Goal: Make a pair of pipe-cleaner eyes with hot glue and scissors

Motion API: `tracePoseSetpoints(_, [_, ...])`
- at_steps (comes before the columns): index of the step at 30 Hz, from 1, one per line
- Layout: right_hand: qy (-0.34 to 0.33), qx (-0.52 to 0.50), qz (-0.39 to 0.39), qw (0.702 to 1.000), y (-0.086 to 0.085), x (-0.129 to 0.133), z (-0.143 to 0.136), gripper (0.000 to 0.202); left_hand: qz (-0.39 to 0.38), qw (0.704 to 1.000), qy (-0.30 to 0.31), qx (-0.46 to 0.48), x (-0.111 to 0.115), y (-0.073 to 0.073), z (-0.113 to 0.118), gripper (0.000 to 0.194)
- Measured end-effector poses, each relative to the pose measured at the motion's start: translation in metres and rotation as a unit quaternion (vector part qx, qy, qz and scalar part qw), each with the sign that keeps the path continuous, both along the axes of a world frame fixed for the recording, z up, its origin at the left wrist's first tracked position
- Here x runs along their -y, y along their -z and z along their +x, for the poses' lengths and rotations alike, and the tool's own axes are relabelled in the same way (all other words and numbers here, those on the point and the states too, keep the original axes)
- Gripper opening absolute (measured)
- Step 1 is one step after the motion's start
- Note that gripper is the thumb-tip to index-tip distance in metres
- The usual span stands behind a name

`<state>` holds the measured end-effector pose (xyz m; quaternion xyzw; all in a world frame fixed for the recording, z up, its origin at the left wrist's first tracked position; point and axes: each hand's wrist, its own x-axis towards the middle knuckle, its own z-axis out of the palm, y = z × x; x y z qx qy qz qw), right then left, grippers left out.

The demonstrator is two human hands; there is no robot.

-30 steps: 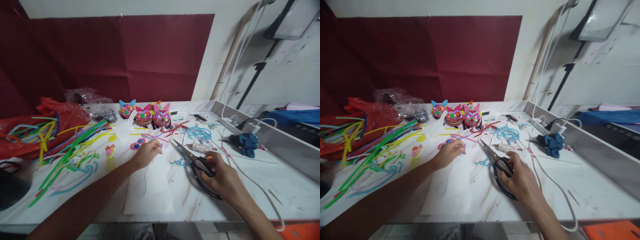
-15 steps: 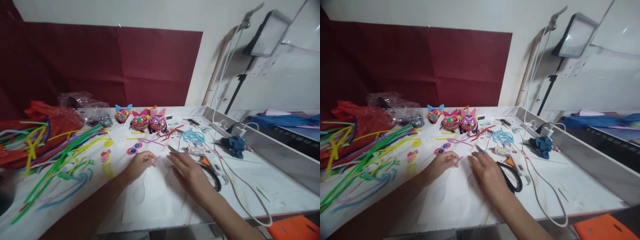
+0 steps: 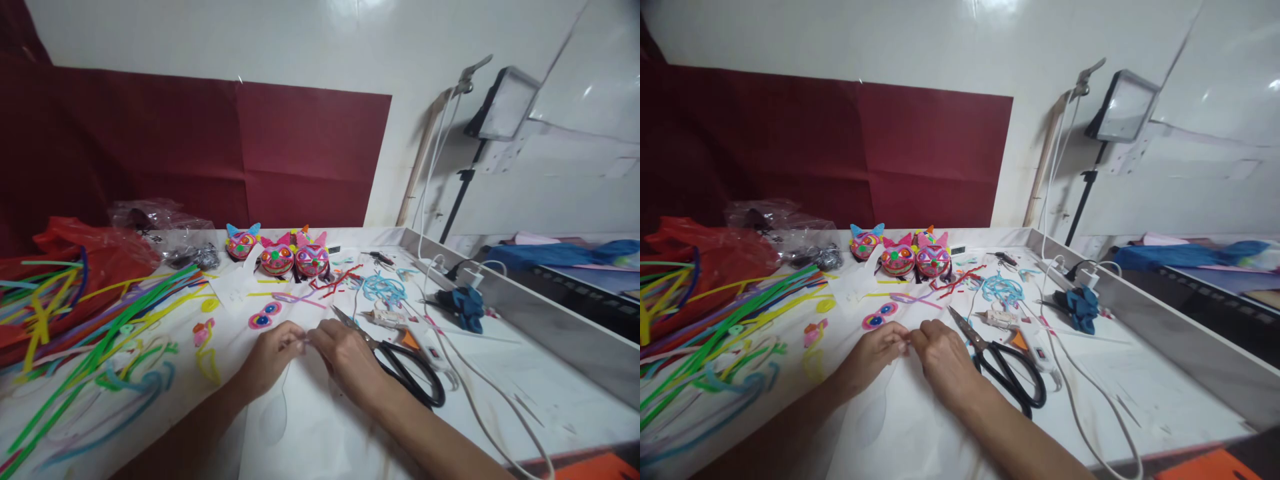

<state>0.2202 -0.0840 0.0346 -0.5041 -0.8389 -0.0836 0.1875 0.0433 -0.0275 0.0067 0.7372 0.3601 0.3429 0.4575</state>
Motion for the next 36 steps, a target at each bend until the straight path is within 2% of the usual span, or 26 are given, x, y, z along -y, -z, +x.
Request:
tracePoseSetpoints(4, [0.004,-0.033,0.006,0.999,0.012,-0.006,0.0,0.02,0.142,0.985,-0.035,-0.088,0.002,0.0,-0.002,0.016])
tracePoseSetpoints(9, [-0.005,0.044,0.03,0.999,0.025,-0.009,-0.001,0.014,0.299,0.943,-0.051,-0.137,0.0,0.011,-0.001,0.024])
tracePoseSetpoints(13, [0.023,0.057,0.019,0.998,0.028,-0.006,-0.004,0.017,0.353,0.918,-0.044,-0.177,0.001,0.017,-0.001,0.025])
tracePoseSetpoints(16, [0.06,0.042,-0.004,0.997,0.027,-0.003,-0.007,0.019,0.365,0.912,-0.044,-0.184,0.004,0.017,0.001,0.026])
tracePoseSetpoints(20, [0.094,-0.002,-0.055,0.994,0.023,0.0,-0.01,0.019,0.326,0.928,-0.068,-0.169,0.007,0.016,0.004,0.024])
tracePoseSetpoints(25, [0.105,-0.042,-0.102,0.988,0.02,0.001,-0.006,0.026,0.252,0.948,-0.095,-0.168,0.005,0.017,0.005,0.021])
tracePoseSetpoints(30, [0.087,-0.111,-0.084,0.986,0.03,0.001,0.0,0.025,0.201,0.962,-0.105,-0.153,0.011,0.019,0.008,0.017])
tracePoseSetpoints(32, [0.067,-0.177,-0.055,0.98,0.035,0.0,0.002,0.024,0.144,0.974,-0.115,-0.128,0.012,0.019,0.01,0.015])
tracePoseSetpoints(36, [0.034,-0.316,-0.041,0.947,0.04,-0.005,0.005,0.022,-0.038,0.994,-0.1,-0.019,0.008,0.016,0.013,0.016])
